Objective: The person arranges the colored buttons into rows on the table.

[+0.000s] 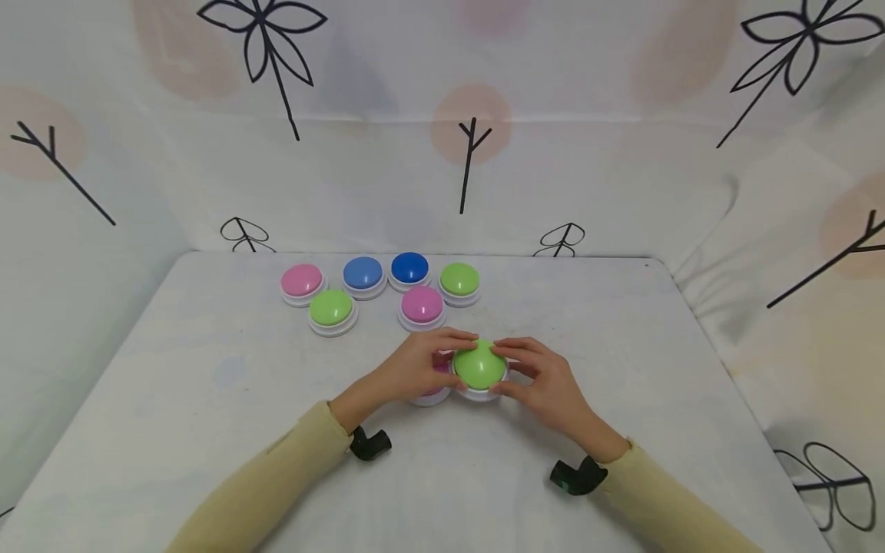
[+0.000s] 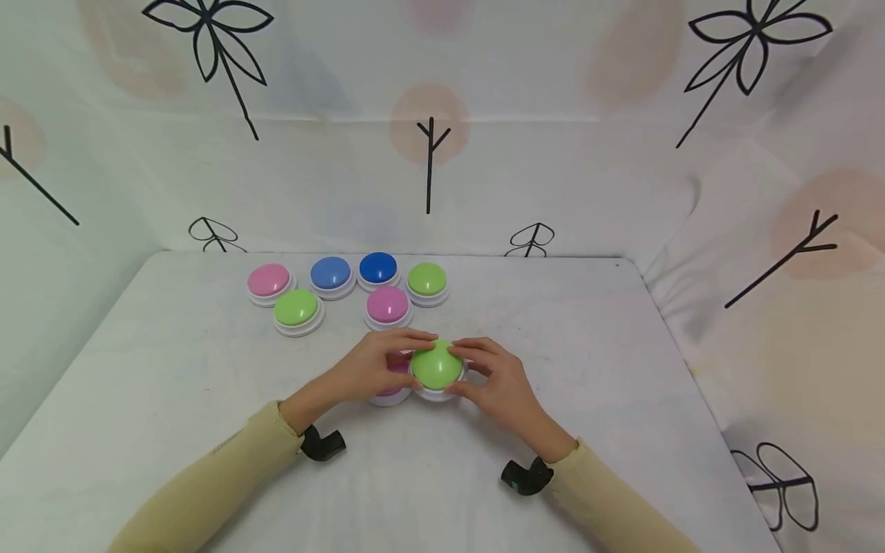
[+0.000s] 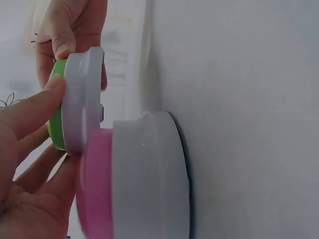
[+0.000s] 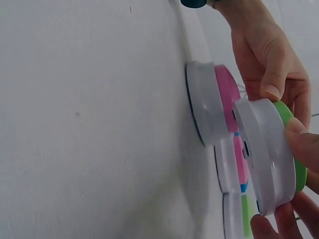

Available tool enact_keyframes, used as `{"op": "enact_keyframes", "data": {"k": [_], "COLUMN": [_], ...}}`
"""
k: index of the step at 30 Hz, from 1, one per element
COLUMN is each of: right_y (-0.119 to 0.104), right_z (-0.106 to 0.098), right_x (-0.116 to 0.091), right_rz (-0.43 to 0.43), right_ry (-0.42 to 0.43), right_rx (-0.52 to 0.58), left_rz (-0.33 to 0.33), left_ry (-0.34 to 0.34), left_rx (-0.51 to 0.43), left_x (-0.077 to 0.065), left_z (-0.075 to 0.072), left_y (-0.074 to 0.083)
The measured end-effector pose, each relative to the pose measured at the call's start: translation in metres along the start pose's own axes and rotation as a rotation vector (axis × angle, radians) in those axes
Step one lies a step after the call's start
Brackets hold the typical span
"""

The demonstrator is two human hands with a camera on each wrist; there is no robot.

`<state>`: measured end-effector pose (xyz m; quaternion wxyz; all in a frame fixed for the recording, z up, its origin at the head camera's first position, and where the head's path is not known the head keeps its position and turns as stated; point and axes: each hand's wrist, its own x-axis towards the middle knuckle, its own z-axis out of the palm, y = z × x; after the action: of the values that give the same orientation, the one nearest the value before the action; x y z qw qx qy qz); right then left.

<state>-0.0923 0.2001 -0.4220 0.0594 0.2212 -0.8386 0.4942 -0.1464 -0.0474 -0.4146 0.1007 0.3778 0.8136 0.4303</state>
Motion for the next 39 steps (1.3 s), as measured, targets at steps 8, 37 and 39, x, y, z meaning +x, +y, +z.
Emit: {"op": "enact_keyframes", "data": {"k": [8,37,39], "right_y": [0.015,0.025,0.025], "right_z": [-0.002,0.0,0.0], "right_x": [0.002,0.001,0.001], "right_rz": [0.026,0.032,0.04], "right_ry": [0.003,-0.06,-0.079], "right_rx": [-0.027,-0.036,-0.034], "left_rz": [-0.027,-0.061,-0.052], "left_ry": [-0.032,-0.112,-0.123], "left_rx": [0.125,0.211,0.221], "left_x": [0.014,0.021,0.02], "left_z": [0.007,0.008,0.007], "left_y": [-0.013,-0.021,-0.02]}}
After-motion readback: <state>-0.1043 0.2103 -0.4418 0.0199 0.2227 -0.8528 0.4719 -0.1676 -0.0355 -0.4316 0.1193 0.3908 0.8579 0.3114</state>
